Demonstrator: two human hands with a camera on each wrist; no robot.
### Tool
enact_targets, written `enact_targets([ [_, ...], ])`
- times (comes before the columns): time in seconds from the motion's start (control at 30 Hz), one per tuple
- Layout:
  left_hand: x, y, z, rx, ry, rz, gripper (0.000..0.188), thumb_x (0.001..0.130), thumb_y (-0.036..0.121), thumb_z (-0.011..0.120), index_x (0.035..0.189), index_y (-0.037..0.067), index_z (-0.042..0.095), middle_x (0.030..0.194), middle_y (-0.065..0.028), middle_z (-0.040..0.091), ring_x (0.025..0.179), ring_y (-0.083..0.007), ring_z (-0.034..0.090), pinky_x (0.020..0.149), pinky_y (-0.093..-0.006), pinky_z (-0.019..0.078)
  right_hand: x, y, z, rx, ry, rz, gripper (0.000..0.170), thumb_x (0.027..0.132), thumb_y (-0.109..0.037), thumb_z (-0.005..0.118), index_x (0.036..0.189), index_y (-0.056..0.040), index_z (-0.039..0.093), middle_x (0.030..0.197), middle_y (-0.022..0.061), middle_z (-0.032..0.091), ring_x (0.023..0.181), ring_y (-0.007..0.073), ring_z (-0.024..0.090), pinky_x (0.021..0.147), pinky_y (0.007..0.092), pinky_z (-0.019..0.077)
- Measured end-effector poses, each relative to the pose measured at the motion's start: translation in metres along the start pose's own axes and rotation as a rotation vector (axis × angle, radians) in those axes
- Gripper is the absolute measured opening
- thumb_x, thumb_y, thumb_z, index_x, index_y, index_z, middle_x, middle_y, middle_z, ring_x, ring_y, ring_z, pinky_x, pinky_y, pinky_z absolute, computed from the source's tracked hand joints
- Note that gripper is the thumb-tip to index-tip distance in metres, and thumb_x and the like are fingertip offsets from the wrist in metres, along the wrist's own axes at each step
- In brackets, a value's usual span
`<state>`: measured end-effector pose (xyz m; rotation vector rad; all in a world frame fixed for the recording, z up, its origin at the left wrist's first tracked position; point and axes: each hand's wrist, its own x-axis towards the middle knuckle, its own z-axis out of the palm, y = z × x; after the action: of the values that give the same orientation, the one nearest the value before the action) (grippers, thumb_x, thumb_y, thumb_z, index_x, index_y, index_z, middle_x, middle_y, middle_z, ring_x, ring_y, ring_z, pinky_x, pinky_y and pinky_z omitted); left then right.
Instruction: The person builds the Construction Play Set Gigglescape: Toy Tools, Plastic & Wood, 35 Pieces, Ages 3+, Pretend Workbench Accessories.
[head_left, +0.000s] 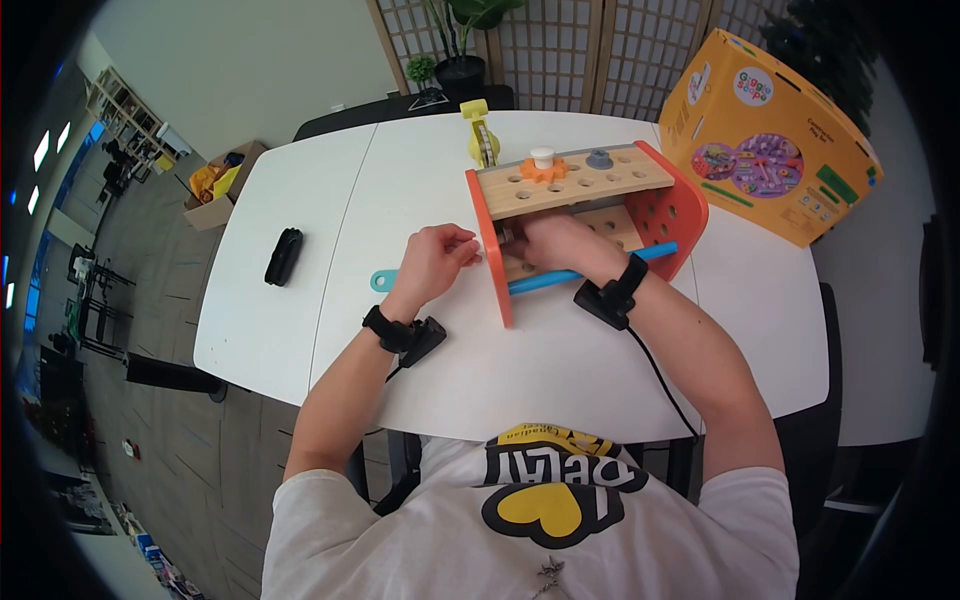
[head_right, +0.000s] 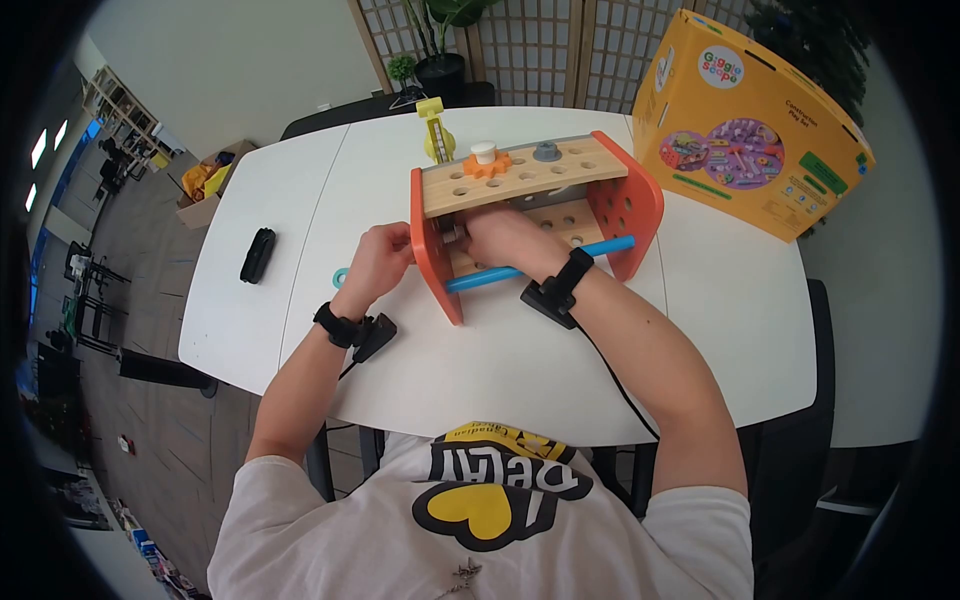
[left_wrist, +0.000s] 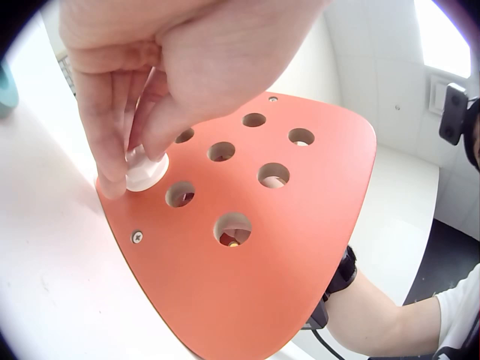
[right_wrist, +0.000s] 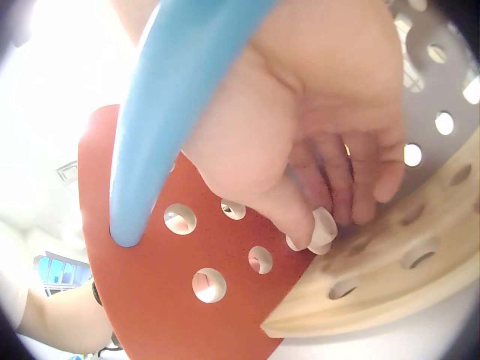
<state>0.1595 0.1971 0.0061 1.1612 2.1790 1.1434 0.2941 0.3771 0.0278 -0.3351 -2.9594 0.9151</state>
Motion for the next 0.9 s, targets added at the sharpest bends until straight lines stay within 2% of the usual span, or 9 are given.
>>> enact_targets([
  [0.27, -0.001, 0.001, 0.000, -0.009, 0.002, -0.003, 0.024, 0.099, 0.014, 0.067, 0.106, -0.009, 0.071, 0.088, -0.0155, 0.078, 0.083, -0.0192, 0.078, 0.077, -0.0295, 0.0590, 0.013, 0.010, 0.012, -0.120, -0.067, -0.027, 0.030, 0.096, -0.022, 0.061, 0.118, -0.0015, 0.066, 0.107, 0.0203, 0.072, 0.099, 0.0378, 0.069, 0.085, 0.0431, 0.0543],
  [0.37, 0.000, 0.000, 0.000, -0.011, 0.003, 0.002, 0.024, 0.099, 0.014, 0.067, 0.106, -0.009, 0.071, 0.088, -0.0154, 0.078, 0.083, -0.0191, 0.078, 0.076, -0.0294, 0.0590, -0.002, -0.007, -0.001, 0.042, 0.009, 0.035, 0.029, 0.094, -0.021, 0.065, 0.116, -0.0014, 0.066, 0.104, 0.0200, 0.072, 0.097, 0.0368, 0.069, 0.085, 0.0426, 0.0545],
  [0.57, 0.000, 0.000, 0.000, 0.000, 0.002, 0.002, 0.024, 0.100, 0.014, 0.067, 0.106, -0.009, 0.071, 0.087, -0.0152, 0.078, 0.082, -0.0189, 0.077, 0.076, -0.0294, 0.0589, 0.005, 0.002, 0.001, -0.026, -0.027, 0.027, 0.026, 0.087, -0.014, 0.073, 0.109, -0.0019, 0.066, 0.099, 0.0177, 0.071, 0.092, 0.0334, 0.069, 0.083, 0.0404, 0.0542],
  [0.77, 0.000, -0.001, 0.000, 0.003, 0.005, 0.004, 0.024, 0.099, 0.014, 0.067, 0.106, -0.009, 0.071, 0.087, -0.0155, 0.078, 0.082, -0.0192, 0.078, 0.076, -0.0297, 0.0588, 0.011, 0.012, 0.010, -0.067, -0.074, -0.025, 0.021, 0.088, -0.012, 0.070, 0.106, -0.0013, 0.068, 0.099, 0.0183, 0.071, 0.096, 0.0348, 0.068, 0.085, 0.0409, 0.0540],
  [0.9, 0.000, -0.002, 0.001, -0.009, 0.008, 0.007, 0.024, 0.099, 0.014, 0.067, 0.106, -0.009, 0.071, 0.087, -0.0158, 0.078, 0.082, -0.0195, 0.078, 0.076, -0.0300, 0.0589, 0.009, 0.017, 0.016, -0.054, 0.052, -0.075, 0.019, 0.088, -0.010, 0.067, 0.105, -0.0005, 0.068, 0.100, 0.0202, 0.071, 0.094, 0.0373, 0.067, 0.083, 0.0432, 0.0540],
])
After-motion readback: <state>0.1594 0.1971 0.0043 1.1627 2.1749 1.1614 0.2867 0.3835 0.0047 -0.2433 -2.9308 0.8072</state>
